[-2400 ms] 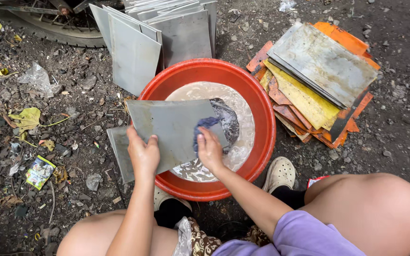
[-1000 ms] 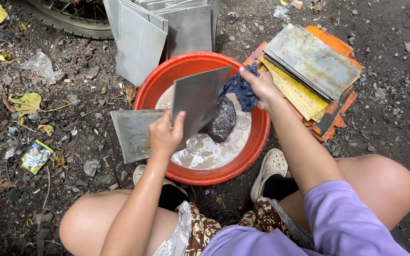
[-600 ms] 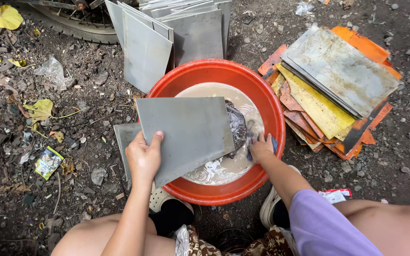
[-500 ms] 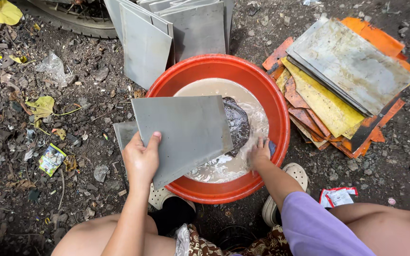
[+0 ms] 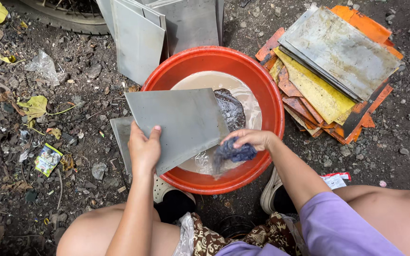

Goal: The person sits on the ground and scrubs a rectangular metal sheet with a blue cloth, repeatedly dipping the cloth into a red basin of soapy water. The person flips the sheet to clean both sides and continues scrubbing until the end of the clip.

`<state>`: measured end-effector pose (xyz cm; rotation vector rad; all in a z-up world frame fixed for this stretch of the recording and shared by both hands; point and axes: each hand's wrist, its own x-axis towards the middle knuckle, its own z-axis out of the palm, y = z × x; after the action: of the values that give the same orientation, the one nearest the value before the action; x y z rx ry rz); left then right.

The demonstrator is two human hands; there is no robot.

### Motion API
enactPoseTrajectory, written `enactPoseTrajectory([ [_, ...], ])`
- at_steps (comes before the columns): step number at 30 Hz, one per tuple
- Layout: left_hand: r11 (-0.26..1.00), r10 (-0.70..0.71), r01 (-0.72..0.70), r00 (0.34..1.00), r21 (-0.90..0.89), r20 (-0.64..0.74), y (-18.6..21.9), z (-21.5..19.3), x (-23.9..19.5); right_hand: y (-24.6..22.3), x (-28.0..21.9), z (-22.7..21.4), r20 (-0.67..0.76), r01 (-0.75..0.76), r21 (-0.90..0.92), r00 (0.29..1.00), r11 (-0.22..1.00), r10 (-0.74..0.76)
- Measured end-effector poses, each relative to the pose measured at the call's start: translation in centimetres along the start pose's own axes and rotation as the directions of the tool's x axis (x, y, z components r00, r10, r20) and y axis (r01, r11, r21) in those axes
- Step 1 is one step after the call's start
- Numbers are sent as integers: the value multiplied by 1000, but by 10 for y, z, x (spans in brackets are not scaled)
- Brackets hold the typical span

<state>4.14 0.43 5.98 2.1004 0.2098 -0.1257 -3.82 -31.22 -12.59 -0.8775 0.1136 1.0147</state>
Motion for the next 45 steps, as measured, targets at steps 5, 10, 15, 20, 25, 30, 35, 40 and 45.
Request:
enactPoseTrajectory([
  [5, 974, -102, 97, 995, 206, 14, 10, 4, 3, -69, 8, 71, 10, 432, 81, 901, 898, -435],
  [10, 993, 63, -62, 998, 103, -9, 5, 4, 5, -64, 90, 156, -80, 466, -794, 554, 389, -828],
  [15, 987, 80, -80, 997, 141, 10, -18, -4, 7, -44, 130, 109, -306, 195, -895, 388, 402, -870],
  [20, 993, 5, -5, 1000, 117, 0, -23, -10, 22, -4, 96, 51, -493, 17, -859, 239, 512, -836],
  [25, 979, 87, -84, 996, 186, -8, -34, -9, 28, 20, 129, 102, -309, 99, -930, 313, 354, -898],
  [30, 982, 33, -31, 999, 184, -8, -39, -14, 19, -42, 199, 72, -181, 132, -966, 260, 221, -949],
  [35, 989, 29, -27, 999, 146, -15, -33, -14, 16, -58, 171, -25, -276, -139, -959, 239, 249, -931],
  [40, 984, -47, 57, 997, 166, -62, -30, -8, 17, 4, 127, -16, -338, -145, -939, 228, 312, -913],
  [45, 974, -31, 47, 997, 220, -76, -21, -2, 15, 25, 98, 66, -420, -88, -907, 170, 411, -891],
])
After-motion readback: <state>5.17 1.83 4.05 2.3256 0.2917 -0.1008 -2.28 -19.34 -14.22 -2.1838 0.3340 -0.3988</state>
